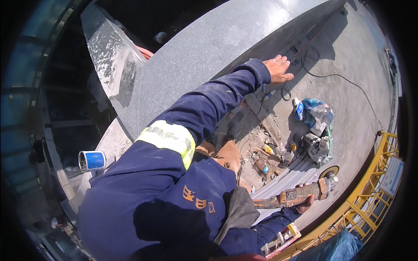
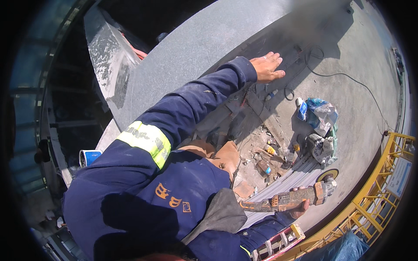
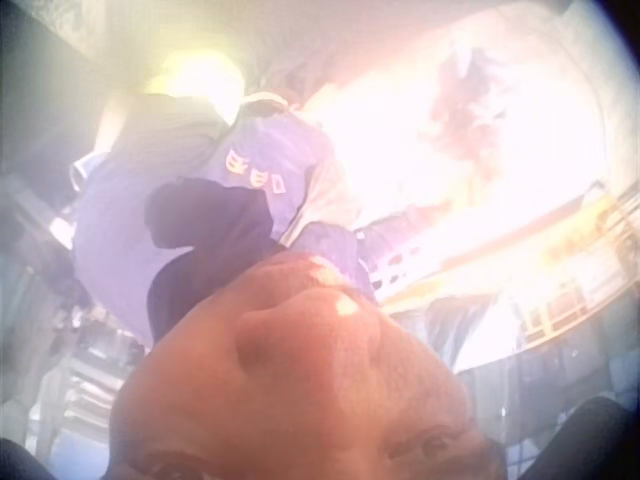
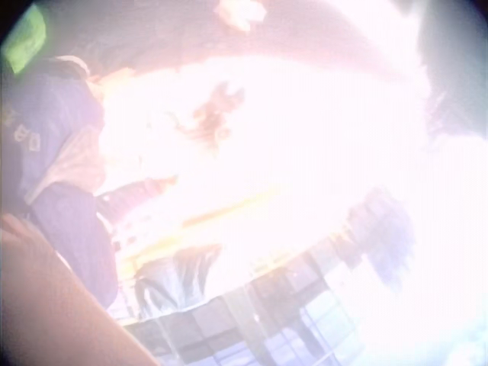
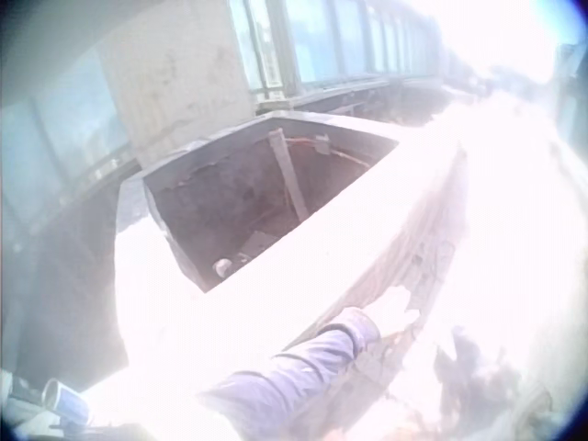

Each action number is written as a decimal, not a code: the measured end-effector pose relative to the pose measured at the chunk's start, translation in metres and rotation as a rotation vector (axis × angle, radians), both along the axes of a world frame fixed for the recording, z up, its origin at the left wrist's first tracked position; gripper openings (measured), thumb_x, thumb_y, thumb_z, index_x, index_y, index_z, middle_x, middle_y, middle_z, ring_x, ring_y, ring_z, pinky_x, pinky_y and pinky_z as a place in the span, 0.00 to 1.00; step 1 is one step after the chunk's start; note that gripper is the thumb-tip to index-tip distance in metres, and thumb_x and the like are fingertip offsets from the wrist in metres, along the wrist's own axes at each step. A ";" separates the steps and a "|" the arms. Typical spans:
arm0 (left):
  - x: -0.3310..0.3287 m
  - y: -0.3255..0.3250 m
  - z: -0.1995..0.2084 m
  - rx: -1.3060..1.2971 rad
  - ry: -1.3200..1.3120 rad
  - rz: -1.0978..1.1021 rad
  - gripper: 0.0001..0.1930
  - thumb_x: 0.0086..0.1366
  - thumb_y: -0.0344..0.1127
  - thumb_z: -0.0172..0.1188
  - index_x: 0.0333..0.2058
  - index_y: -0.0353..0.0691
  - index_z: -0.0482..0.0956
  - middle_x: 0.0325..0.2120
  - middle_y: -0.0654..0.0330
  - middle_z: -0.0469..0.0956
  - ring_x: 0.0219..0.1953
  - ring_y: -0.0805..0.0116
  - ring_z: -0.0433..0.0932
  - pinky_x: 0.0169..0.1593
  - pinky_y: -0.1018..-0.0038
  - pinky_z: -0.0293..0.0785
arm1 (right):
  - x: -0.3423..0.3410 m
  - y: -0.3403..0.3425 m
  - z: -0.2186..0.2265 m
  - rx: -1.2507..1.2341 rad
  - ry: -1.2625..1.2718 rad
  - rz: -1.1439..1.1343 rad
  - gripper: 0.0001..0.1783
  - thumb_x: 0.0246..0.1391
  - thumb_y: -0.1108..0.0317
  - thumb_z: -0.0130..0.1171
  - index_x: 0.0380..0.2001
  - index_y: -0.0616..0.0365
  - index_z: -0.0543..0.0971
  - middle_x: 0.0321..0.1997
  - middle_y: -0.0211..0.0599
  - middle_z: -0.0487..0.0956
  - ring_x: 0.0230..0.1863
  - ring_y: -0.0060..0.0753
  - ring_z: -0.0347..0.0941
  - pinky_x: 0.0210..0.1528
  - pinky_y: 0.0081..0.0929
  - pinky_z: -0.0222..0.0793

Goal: The person uses an angle grinder to smooth the surface of a large stone slab. The person holds the tool with both hands and moves it along the slab's surface, generating dust.

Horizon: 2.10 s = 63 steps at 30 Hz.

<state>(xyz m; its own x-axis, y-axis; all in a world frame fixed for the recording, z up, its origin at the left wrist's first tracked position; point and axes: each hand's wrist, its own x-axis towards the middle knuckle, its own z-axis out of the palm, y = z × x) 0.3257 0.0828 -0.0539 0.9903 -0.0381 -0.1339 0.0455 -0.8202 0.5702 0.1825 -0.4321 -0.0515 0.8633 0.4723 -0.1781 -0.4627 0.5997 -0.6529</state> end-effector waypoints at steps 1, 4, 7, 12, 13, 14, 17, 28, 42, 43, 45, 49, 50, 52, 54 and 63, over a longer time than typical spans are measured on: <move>-0.012 -0.043 -0.024 -0.210 0.157 -0.124 0.44 0.71 0.66 0.39 0.70 0.32 0.51 0.70 0.42 0.52 0.73 0.47 0.47 0.74 0.58 0.44 | 0.002 -0.007 0.003 -0.013 -0.035 -0.003 0.33 0.62 0.56 0.57 0.65 0.53 0.60 0.56 0.48 0.69 0.56 0.47 0.68 0.55 0.50 0.72; -0.086 -0.139 -0.106 -0.352 0.183 -0.266 0.41 0.70 0.63 0.45 0.70 0.38 0.54 0.69 0.42 0.56 0.72 0.45 0.53 0.72 0.58 0.49 | 0.026 -0.022 0.005 -0.037 -0.126 0.014 0.37 0.59 0.54 0.58 0.67 0.53 0.58 0.56 0.46 0.69 0.54 0.46 0.67 0.60 0.49 0.64; -0.198 -0.133 -0.172 -0.396 0.466 -0.160 0.39 0.68 0.62 0.49 0.69 0.42 0.58 0.67 0.42 0.59 0.71 0.47 0.55 0.71 0.59 0.52 | 0.052 -0.034 0.010 -0.058 -0.148 0.018 0.40 0.55 0.52 0.62 0.66 0.54 0.60 0.54 0.44 0.68 0.53 0.44 0.67 0.61 0.47 0.63; -0.359 -0.032 -0.146 -0.357 1.003 -0.036 0.35 0.65 0.58 0.53 0.61 0.36 0.71 0.60 0.48 0.72 0.65 0.52 0.67 0.67 0.57 0.60 | 0.085 -0.024 -0.007 0.066 -0.265 0.012 0.47 0.50 0.43 0.62 0.66 0.58 0.57 0.55 0.43 0.66 0.54 0.44 0.66 0.65 0.50 0.58; -0.383 -0.019 -0.125 -0.464 0.931 0.078 0.33 0.66 0.56 0.53 0.59 0.35 0.73 0.58 0.49 0.74 0.65 0.54 0.68 0.66 0.58 0.62 | 0.092 -0.019 -0.011 0.073 -0.259 0.028 0.46 0.51 0.45 0.61 0.66 0.59 0.58 0.55 0.44 0.67 0.54 0.44 0.66 0.63 0.49 0.59; -0.393 -0.018 -0.106 -0.442 0.871 0.189 0.30 0.66 0.52 0.54 0.59 0.35 0.73 0.57 0.49 0.75 0.63 0.53 0.70 0.65 0.59 0.63 | 0.099 -0.014 -0.016 0.081 -0.254 0.044 0.45 0.52 0.46 0.61 0.66 0.60 0.58 0.54 0.44 0.67 0.54 0.43 0.66 0.61 0.47 0.60; -0.405 -0.025 -0.046 -0.362 0.741 0.522 0.24 0.65 0.40 0.57 0.58 0.36 0.73 0.54 0.49 0.77 0.59 0.52 0.74 0.62 0.63 0.69 | 0.130 0.002 -0.030 0.193 -0.275 0.264 0.49 0.50 0.45 0.65 0.66 0.59 0.57 0.56 0.44 0.65 0.58 0.45 0.64 0.66 0.52 0.56; -0.315 0.013 0.048 0.477 -0.123 0.653 0.30 0.73 0.50 0.48 0.65 0.36 0.63 0.67 0.43 0.60 0.70 0.44 0.57 0.70 0.50 0.52 | 0.159 0.051 -0.050 0.260 -0.219 0.428 0.47 0.54 0.44 0.58 0.68 0.57 0.53 0.57 0.43 0.62 0.59 0.45 0.61 0.66 0.52 0.54; -0.257 0.178 0.004 0.686 0.007 0.878 0.37 0.73 0.58 0.39 0.70 0.36 0.54 0.71 0.47 0.51 0.74 0.50 0.47 0.73 0.52 0.42 | 0.143 0.004 -0.045 0.193 -0.247 0.288 0.46 0.54 0.46 0.59 0.67 0.59 0.54 0.58 0.45 0.64 0.57 0.45 0.62 0.65 0.52 0.55; -0.254 0.170 0.004 0.691 -0.032 0.846 0.37 0.73 0.58 0.38 0.70 0.36 0.54 0.71 0.47 0.51 0.74 0.50 0.47 0.73 0.53 0.42 | 0.143 0.003 -0.045 0.189 -0.246 0.272 0.46 0.54 0.46 0.58 0.67 0.60 0.53 0.57 0.46 0.64 0.57 0.45 0.62 0.64 0.52 0.55; -0.249 0.143 0.005 0.678 -0.032 0.812 0.37 0.73 0.59 0.38 0.70 0.36 0.54 0.71 0.47 0.51 0.74 0.51 0.46 0.74 0.54 0.42 | 0.143 0.004 -0.044 0.159 -0.252 0.248 0.46 0.54 0.46 0.57 0.67 0.62 0.53 0.57 0.47 0.64 0.56 0.46 0.63 0.63 0.52 0.55; -0.244 0.073 0.011 0.669 -0.064 0.656 0.37 0.73 0.58 0.39 0.70 0.35 0.53 0.71 0.46 0.50 0.74 0.50 0.47 0.74 0.55 0.42 | 0.151 0.028 -0.034 0.175 -0.266 0.245 0.46 0.54 0.46 0.57 0.66 0.64 0.54 0.55 0.49 0.64 0.56 0.45 0.63 0.62 0.51 0.57; -0.245 0.060 0.014 0.643 -0.055 0.650 0.37 0.73 0.58 0.40 0.70 0.35 0.53 0.71 0.46 0.50 0.74 0.50 0.47 0.74 0.55 0.43 | 0.156 0.039 -0.031 0.216 -0.282 0.248 0.45 0.54 0.46 0.57 0.65 0.64 0.55 0.54 0.49 0.64 0.55 0.45 0.63 0.62 0.51 0.57; -0.253 0.040 0.017 0.615 -0.104 0.634 0.37 0.73 0.57 0.40 0.70 0.35 0.53 0.71 0.46 0.50 0.74 0.50 0.47 0.74 0.55 0.44 | 0.160 0.061 -0.020 0.260 -0.303 0.237 0.43 0.55 0.45 0.55 0.64 0.65 0.57 0.50 0.49 0.65 0.54 0.45 0.64 0.61 0.50 0.62; -0.268 0.032 0.021 0.583 -0.087 0.638 0.36 0.73 0.57 0.42 0.70 0.36 0.53 0.71 0.46 0.50 0.74 0.50 0.48 0.74 0.54 0.44 | 0.164 0.078 -0.005 0.251 -0.303 0.347 0.42 0.56 0.45 0.54 0.63 0.65 0.57 0.50 0.49 0.64 0.53 0.44 0.64 0.59 0.49 0.64; -0.384 0.021 0.028 0.651 -0.068 0.827 0.34 0.73 0.53 0.44 0.69 0.37 0.55 0.71 0.47 0.53 0.73 0.49 0.52 0.72 0.53 0.47 | 0.168 0.133 0.030 0.247 -0.280 0.396 0.41 0.56 0.44 0.56 0.63 0.60 0.56 0.50 0.46 0.64 0.54 0.45 0.65 0.55 0.46 0.71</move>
<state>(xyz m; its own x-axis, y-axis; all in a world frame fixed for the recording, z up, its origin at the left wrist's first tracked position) -0.0587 0.1043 -0.0254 0.6816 0.7115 0.1709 0.7146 -0.6974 0.0534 0.3506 -0.2995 -0.0216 0.6090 0.7699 0.1906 -0.5131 0.5657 -0.6455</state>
